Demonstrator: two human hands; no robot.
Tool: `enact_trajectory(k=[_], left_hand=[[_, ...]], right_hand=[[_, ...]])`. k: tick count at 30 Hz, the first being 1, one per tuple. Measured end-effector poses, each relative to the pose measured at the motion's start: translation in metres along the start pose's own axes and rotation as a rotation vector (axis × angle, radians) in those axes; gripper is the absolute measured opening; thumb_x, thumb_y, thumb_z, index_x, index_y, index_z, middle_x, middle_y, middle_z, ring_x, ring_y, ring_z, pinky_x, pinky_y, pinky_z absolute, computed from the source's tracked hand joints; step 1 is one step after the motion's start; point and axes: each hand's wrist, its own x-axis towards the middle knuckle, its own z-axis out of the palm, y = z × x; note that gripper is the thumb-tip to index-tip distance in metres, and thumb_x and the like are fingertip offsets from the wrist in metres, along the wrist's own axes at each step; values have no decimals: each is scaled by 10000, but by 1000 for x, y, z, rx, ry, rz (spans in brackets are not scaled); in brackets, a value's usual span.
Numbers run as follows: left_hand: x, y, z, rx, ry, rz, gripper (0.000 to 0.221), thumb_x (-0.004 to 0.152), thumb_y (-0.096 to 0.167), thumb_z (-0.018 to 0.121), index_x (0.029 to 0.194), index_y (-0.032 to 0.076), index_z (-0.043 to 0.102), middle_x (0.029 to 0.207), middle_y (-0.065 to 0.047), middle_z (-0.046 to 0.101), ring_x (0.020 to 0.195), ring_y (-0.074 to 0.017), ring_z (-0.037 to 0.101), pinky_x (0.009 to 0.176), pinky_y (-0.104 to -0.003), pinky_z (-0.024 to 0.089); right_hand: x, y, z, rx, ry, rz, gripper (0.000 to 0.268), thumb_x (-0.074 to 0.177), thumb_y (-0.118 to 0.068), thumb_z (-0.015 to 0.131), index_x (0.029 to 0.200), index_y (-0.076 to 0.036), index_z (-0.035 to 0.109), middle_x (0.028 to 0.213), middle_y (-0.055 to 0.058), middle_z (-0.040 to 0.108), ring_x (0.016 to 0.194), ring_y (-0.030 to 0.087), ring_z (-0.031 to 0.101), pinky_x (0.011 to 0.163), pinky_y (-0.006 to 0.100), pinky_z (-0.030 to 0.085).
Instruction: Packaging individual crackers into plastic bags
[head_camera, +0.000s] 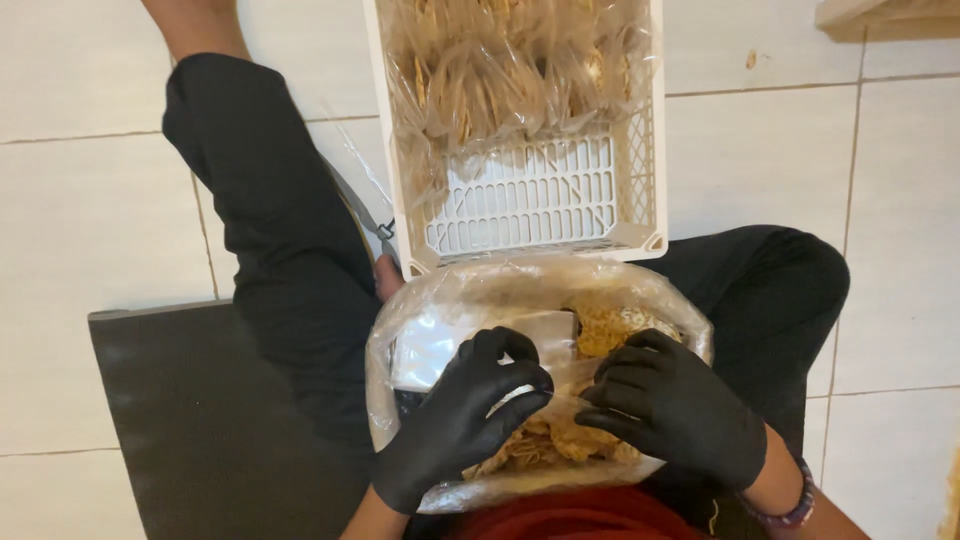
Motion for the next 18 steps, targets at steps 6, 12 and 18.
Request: enact_trajectory(k=[6, 12, 18], left_hand=[[-18, 14, 12, 433, 97, 203, 79, 874, 64, 613, 924, 125, 602, 708, -132, 441, 559, -360, 431, 490, -470, 263], [-45, 23, 32, 604, 97, 402, 312, 862, -61, 632, 1144, 71, 620, 952, -131, 589, 839, -343, 549, 739, -443, 433], [-64, 31, 49, 825, 137, 373, 351, 798, -39, 662, 1119, 78, 584, 963, -141, 552, 799, -338, 525, 711, -448, 442]], right_hand=[[-5, -44, -8, -193, 226, -17, 229, 912, -299, 784, 988, -88, 737, 980, 17, 773, 918, 249, 703, 811, 429, 515], [-21, -67, 8, 14, 420, 166, 218, 943, -95, 677, 1156, -57, 698, 1097, 106, 748, 1018, 289, 727, 918, 419, 587], [-35, -76, 32, -292, 299, 198, 64, 959, -177, 663, 1000, -138, 695, 964, 41, 728, 853, 277, 666, 737, 404, 465]])
